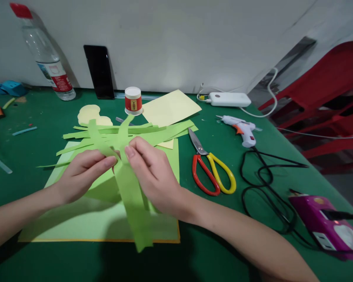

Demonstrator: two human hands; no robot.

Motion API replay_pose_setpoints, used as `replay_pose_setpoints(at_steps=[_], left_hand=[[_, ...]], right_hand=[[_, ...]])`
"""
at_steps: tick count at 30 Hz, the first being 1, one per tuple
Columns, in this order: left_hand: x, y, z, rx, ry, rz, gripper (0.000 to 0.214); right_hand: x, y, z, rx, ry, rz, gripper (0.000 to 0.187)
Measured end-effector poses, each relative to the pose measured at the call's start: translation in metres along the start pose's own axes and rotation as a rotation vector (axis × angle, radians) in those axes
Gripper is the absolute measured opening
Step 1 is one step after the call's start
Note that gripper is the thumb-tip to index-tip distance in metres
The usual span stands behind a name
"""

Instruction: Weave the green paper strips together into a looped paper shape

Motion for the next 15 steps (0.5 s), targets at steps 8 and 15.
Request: replay_pose_setpoints(at_steps=[8, 15], left_hand=[[-0.002, 0.0, -0.004, 0.035, 0.031, -0.066, 0.027], [-0.006, -0.001, 0.0, -0.017, -0.133, -0.135, 0.031]], right_hand=[[0.0, -0.002, -0.005, 0.023, 0.031, -0.043, 0.023], [-0.005, -0.002, -0.002, 0.054, 0.018, -0.073, 0.026]])
Point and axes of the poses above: each hand's wrist, its own y-axis away from the middle knuckle, its own x-axis out of the back of the hand, z = x × y, the point moved 6 cm from there along -y, towards the middle knuckle, and after that the axes turned 15 degrees about -x, right-handed, at the moved point
